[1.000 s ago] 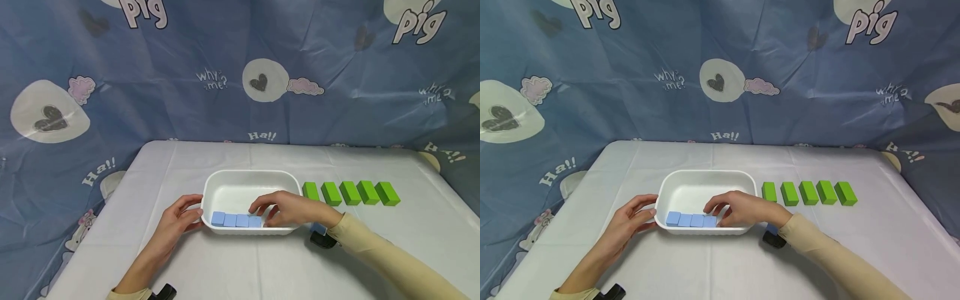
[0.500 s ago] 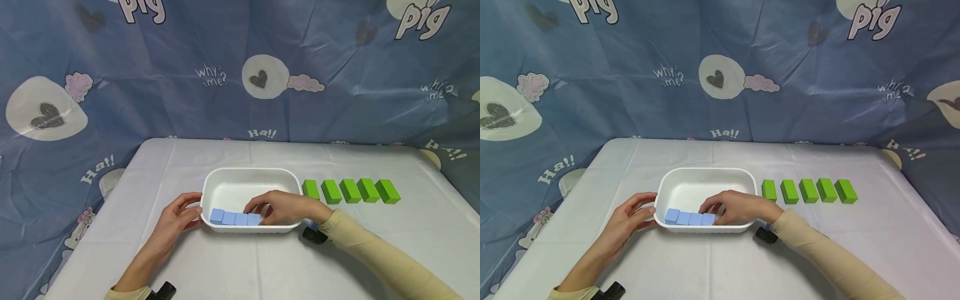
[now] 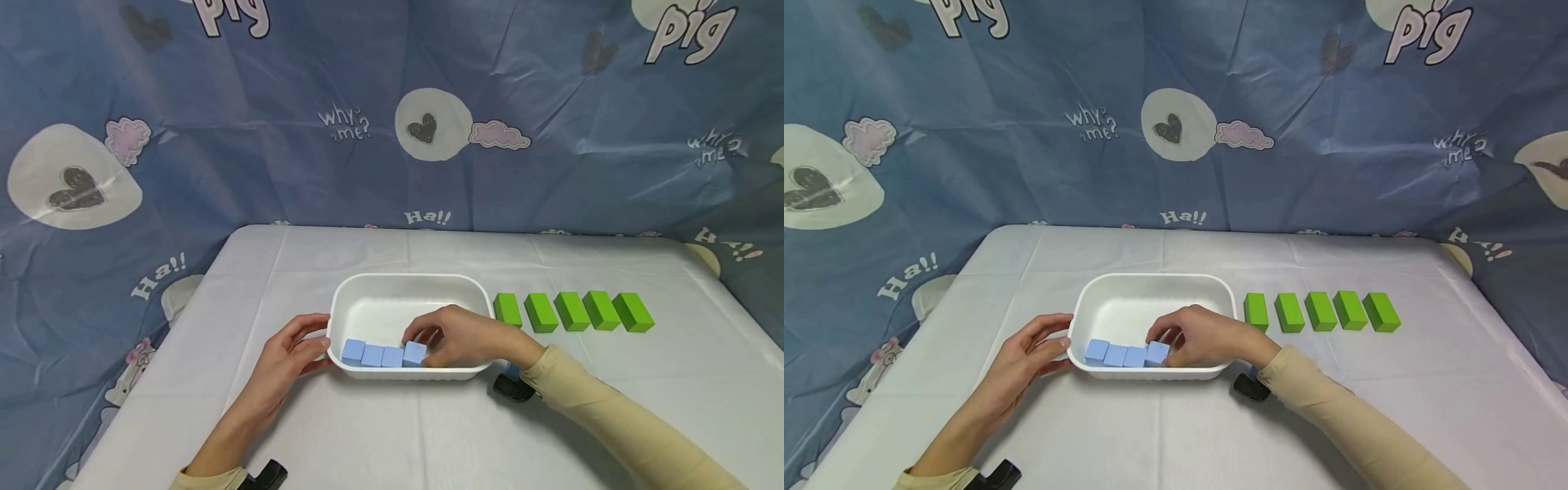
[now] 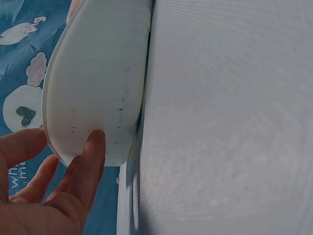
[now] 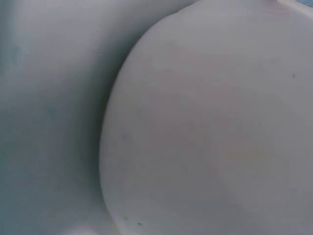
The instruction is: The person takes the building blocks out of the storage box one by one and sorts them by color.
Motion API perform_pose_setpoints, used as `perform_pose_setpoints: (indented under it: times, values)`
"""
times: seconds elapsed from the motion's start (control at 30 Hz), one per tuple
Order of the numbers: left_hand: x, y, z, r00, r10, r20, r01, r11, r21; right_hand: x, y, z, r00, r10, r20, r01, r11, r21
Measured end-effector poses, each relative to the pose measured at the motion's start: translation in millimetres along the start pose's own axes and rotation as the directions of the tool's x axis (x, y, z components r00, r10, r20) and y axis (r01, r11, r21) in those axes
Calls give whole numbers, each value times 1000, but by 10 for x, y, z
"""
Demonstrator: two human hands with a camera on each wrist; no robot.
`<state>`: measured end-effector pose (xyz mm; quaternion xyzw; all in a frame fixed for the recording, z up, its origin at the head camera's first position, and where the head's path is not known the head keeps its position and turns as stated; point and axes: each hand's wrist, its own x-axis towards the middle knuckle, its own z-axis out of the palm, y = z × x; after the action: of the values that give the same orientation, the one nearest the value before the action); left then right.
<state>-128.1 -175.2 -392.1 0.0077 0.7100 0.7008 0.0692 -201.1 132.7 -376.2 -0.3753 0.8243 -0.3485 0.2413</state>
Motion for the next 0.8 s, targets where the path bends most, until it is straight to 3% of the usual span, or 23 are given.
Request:
perform_pose_setpoints:
  times: [0.13, 0.3, 0.8]
  values:
    - [-5, -2, -3, 1000, 9, 7, -9, 1000, 0, -10, -8, 7, 999, 38, -33, -37, 999, 34]
    - [-14, -6, -5, 1000, 18, 14, -18, 1000, 12, -16, -9, 2, 998, 24, -51, -22, 999, 49]
    - [-17, 2, -4, 1000, 3, 7, -3, 1000, 27, -46, 19, -8, 969, -134, -207, 168, 974, 154]
